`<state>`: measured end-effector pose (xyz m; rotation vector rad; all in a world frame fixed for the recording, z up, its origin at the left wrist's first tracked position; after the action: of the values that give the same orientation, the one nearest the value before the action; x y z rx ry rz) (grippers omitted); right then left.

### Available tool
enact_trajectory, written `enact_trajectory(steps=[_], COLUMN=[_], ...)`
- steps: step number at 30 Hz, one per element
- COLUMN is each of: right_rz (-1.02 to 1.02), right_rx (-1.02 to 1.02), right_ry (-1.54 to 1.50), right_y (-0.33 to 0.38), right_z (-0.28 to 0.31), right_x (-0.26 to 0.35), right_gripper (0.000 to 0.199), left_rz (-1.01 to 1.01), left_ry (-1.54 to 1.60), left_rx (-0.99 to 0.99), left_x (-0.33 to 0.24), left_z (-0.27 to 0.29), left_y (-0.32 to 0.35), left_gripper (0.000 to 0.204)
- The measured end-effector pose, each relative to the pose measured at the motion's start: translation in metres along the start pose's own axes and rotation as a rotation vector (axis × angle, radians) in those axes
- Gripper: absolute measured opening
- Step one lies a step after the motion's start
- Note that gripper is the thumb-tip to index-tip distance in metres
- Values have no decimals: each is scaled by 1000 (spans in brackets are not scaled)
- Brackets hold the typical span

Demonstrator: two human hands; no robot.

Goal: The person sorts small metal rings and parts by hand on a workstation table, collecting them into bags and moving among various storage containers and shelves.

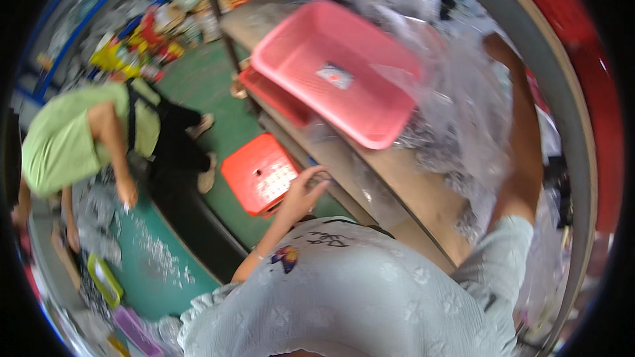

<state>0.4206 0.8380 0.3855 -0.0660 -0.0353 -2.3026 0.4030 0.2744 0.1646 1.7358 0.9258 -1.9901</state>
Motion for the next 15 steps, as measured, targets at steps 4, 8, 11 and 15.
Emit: enact_trajectory(steps=[4,8,11,15], right_rz=[78,125,141,162], right_rx=[-15,-29,-48,-82], right_ry=[19,53,95,158], right_y=[-2,-28,-46,-56], right_z=[-4,-9,-5,13], right_x=[-16,-27,-24,4], right_gripper=[26,26,27,28], left_rz=[-5,-62,-5,69], left_ry=[-5,-23,-57,-25], left_rx=[-11,-53,-85,-192], left_x=[-4,6,-3,6], left_z=[0,-1,8,16], left_y=[4,14,27,45], left_gripper=[32,27,27,27])
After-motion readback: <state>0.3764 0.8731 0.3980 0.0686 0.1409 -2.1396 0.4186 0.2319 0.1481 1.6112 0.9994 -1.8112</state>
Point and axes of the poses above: each hand's wrist, its own y-axis away from the middle knuckle, its own z-axis out of the back of the hand, x = y × z, the point moved 6 cm from there along -y, towards the middle knuckle, and after that the axes turned 12 degrees about -z, right-handed, at the moved point
